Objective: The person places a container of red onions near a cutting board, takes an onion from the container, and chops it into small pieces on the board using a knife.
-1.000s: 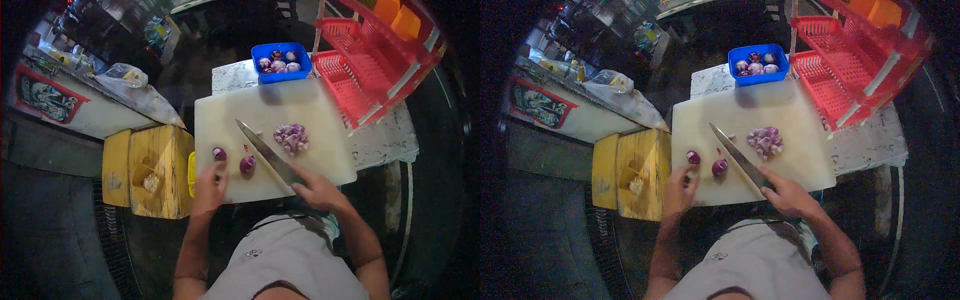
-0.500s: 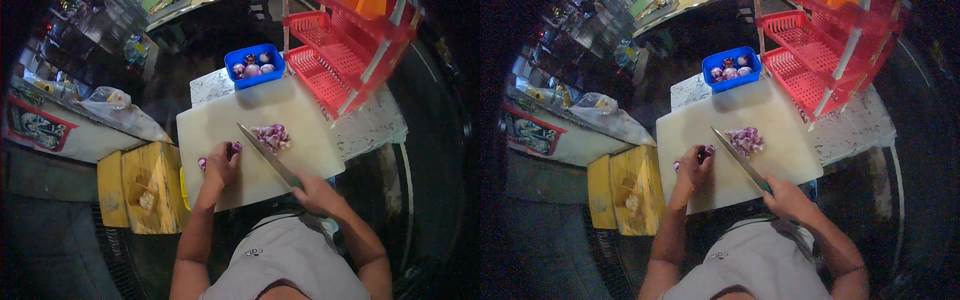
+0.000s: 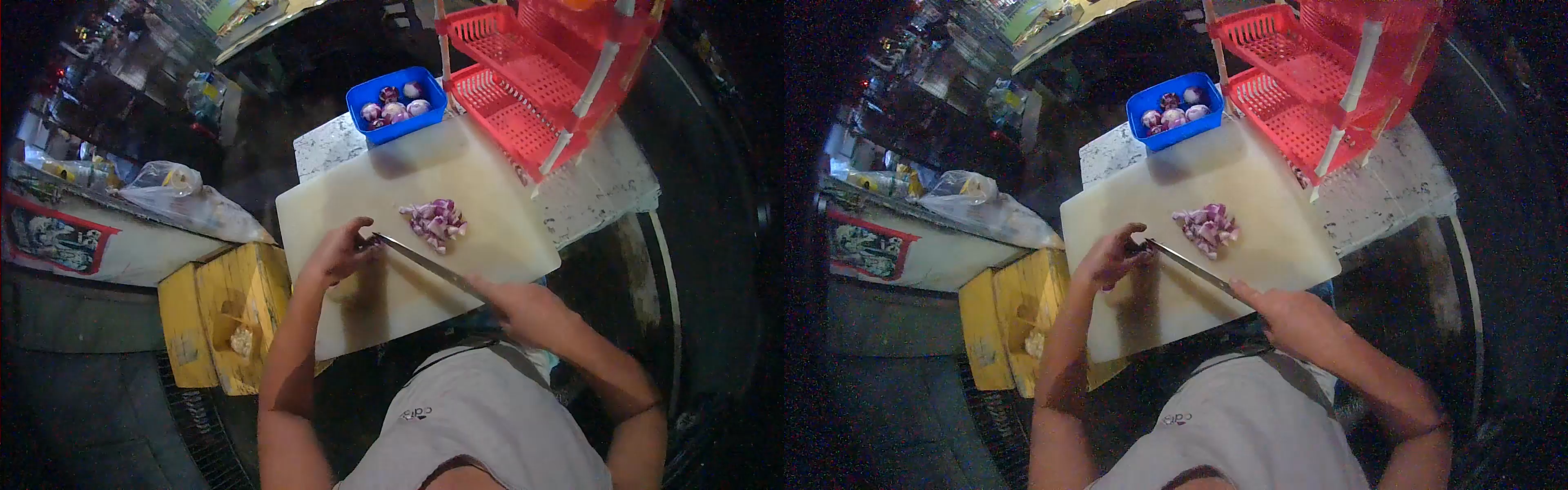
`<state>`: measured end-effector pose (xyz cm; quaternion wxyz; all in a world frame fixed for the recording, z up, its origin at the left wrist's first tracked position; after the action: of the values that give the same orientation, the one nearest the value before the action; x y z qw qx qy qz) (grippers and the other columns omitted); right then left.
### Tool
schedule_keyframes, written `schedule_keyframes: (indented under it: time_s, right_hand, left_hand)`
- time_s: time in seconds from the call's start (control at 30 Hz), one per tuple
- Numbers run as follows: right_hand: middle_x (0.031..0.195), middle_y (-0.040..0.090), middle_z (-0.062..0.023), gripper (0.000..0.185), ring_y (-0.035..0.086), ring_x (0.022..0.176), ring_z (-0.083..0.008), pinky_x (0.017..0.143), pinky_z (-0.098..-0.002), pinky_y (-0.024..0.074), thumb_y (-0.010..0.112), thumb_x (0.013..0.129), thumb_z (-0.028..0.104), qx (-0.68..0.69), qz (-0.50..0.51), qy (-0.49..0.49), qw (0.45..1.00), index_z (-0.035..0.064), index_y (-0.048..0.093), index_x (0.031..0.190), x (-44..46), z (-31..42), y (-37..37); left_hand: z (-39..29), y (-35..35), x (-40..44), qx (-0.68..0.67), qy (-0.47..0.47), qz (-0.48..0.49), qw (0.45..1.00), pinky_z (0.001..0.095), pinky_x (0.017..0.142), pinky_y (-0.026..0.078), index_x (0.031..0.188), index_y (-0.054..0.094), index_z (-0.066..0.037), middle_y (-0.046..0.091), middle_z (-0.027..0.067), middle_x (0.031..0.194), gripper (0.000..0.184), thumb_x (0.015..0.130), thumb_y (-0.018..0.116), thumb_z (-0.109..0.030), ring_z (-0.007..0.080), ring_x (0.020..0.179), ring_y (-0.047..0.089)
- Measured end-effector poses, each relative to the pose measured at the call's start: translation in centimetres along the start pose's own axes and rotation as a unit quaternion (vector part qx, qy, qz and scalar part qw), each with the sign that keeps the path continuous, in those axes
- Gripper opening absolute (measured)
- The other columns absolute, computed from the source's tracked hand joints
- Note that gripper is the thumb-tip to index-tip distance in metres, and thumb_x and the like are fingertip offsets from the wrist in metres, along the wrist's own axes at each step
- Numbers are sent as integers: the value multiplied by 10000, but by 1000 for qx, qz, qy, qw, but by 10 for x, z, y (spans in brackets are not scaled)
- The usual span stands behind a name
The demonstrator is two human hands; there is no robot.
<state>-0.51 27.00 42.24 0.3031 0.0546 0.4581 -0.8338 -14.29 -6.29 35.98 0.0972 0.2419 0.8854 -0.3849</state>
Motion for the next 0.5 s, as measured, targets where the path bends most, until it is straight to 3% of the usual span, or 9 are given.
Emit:
schedule_keyframes:
  time_s: [0.13, 0.2, 0.43, 0.5]
  right_hand:
    - [936, 674, -207, 734, 680, 871, -414, 768, -493, 536, 666, 862, 100, -43, 1, -10, 999, 196, 414, 1545, 0, 5, -5]
    - [915, 670, -202, 737, 681, 852, -408, 758, -493, 535, 658, 858, 91, -57, 2, -16, 998, 202, 413, 1544, -1, 6, -10]
    - [861, 661, -196, 760, 681, 806, -399, 723, -510, 537, 611, 851, 47, -136, 29, -43, 989, 241, 385, 1551, 11, 14, -34]
    - [857, 661, -196, 763, 681, 805, -400, 719, -510, 538, 610, 850, 44, -124, 25, -51, 991, 244, 384, 1551, 22, 12, -30]
  left_hand:
    - [-6, -9, 2, -39, -60, 44, 996, 374, 768, 566, 1407, 525, -59, 732, 171, 1042, 588, 898, 776, -215, 232, 842, 697]
    - [-3, -9, 10, 15, 1, 57, 998, 335, 720, 523, 1406, 517, -66, 689, 89, 913, 565, 913, 777, -159, 162, 814, 626]
    - [11, -19, 26, 12, 83, 129, 988, 321, 717, 511, 1341, 583, -64, 696, 71, 894, 491, 911, 782, -191, 140, 779, 612]
    - [12, -18, 27, -101, 70, 175, 977, 310, 711, 502, 1270, 646, -62, 696, 50, 889, 407, 911, 783, -199, 122, 776, 600]
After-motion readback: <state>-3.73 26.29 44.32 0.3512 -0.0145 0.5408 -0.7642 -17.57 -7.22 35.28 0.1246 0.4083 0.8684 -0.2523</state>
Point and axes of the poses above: each hand's wrist, its own x-axis towards the middle knuckle, its own y-axis out of the palm, z = x × y, the point moved 2 cm from there along x, towards the middle knuckle
